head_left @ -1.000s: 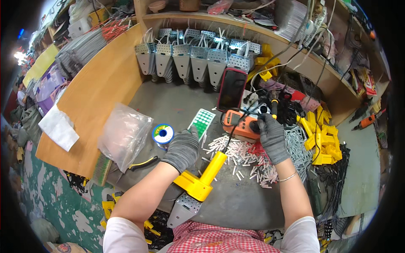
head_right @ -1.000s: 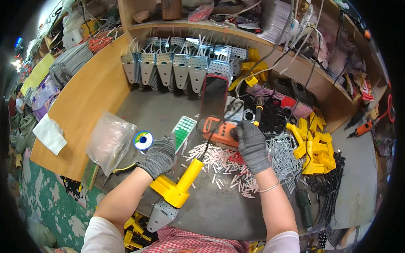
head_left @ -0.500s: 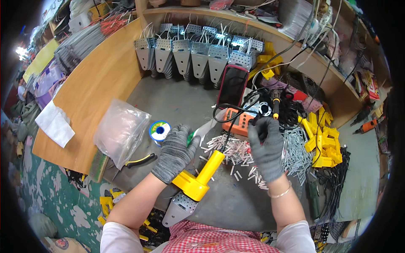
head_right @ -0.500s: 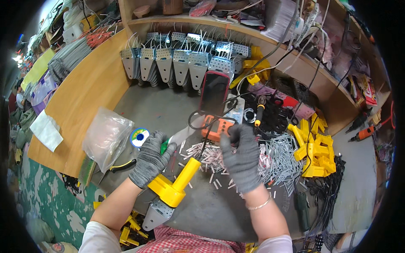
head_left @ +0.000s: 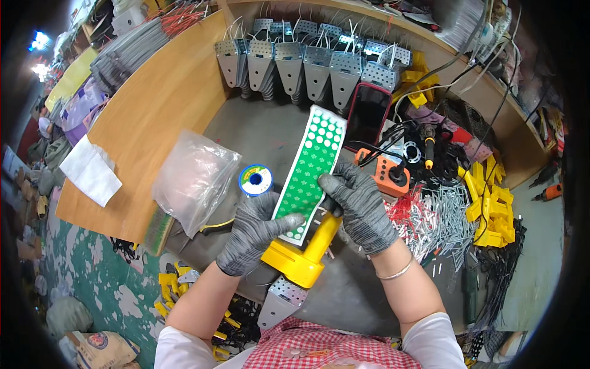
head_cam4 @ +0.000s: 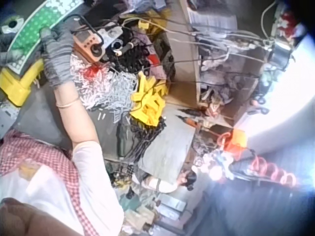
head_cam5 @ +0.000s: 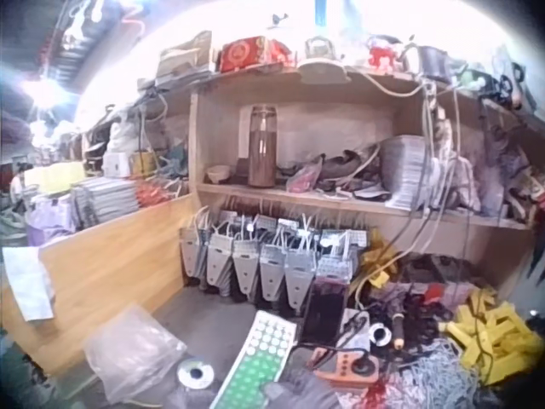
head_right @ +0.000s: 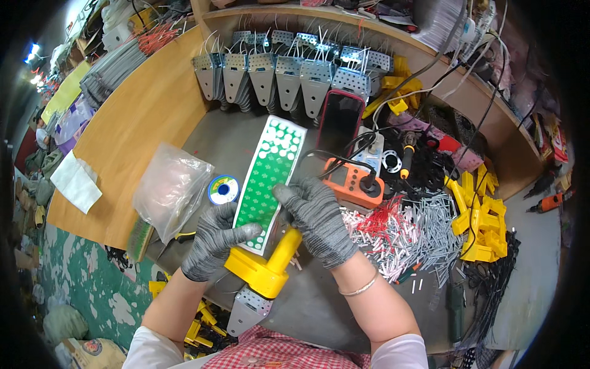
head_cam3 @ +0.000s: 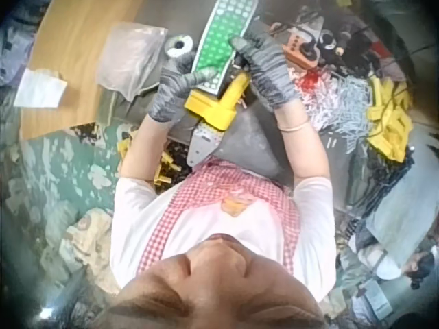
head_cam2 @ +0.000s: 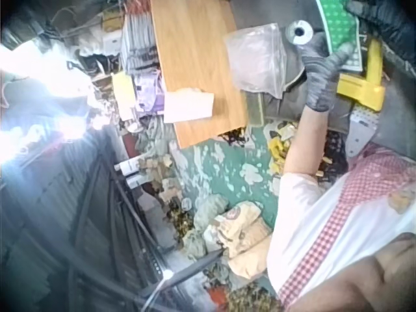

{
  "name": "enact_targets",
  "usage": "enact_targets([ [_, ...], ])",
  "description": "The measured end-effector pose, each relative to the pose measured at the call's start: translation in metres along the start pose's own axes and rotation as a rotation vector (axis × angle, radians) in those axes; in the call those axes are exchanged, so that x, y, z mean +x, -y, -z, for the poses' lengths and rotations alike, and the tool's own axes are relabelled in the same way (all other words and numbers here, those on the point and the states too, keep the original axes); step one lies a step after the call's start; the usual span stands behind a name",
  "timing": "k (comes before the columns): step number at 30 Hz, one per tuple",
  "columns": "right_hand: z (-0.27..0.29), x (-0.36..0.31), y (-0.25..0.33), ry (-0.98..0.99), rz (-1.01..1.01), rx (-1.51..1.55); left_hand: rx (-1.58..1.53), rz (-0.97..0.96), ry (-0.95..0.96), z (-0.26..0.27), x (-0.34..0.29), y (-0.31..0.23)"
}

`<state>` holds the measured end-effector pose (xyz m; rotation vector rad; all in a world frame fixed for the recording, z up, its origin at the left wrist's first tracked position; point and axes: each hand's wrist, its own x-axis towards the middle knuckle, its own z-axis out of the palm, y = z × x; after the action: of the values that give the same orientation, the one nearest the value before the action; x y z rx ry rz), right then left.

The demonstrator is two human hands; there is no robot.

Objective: The person assembles internal wire leads and an electronic module into a yellow plastic housing using a soldering iron and an electric screwdriver.

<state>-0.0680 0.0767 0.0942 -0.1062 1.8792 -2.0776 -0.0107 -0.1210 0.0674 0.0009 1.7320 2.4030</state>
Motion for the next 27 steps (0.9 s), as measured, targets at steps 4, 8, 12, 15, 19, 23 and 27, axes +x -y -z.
enact_targets([
  [4,-0.013,-0.005,-0.015,0.034,0.149,0.091,-0.043,-0.018,-0.050,0.001,-0.002,0.007],
  [8,-0.011,-0.010,-0.025,-0.235,0.261,-0.402,-0.013,-0.092,-0.083,-0.005,-0.003,0.006],
  [12,-0.020,-0.018,-0.020,-0.167,0.821,-0.878,0.040,-0.100,-0.107,-0.001,-0.005,0.013],
  [15,-0.015,-0.018,-0.024,-0.109,0.940,-1.022,0.251,-0.172,-0.111,-0.005,-0.004,0.008],
  [19,-0.021,-0.022,-0.029,-0.176,0.910,-1.146,0.599,-0.325,-0.145,-0.005,-0.004,0.011],
  [23,-0.016,-0.020,-0.038,-0.196,0.912,-1.140,0.625,-0.261,-0.172,-0.008,-0.005,0.010],
  [27,-0.016,-0.022,-0.037,-0.162,0.890,-1.158,0.610,-0.280,-0.152,-0.007,-0.005,0.012],
])
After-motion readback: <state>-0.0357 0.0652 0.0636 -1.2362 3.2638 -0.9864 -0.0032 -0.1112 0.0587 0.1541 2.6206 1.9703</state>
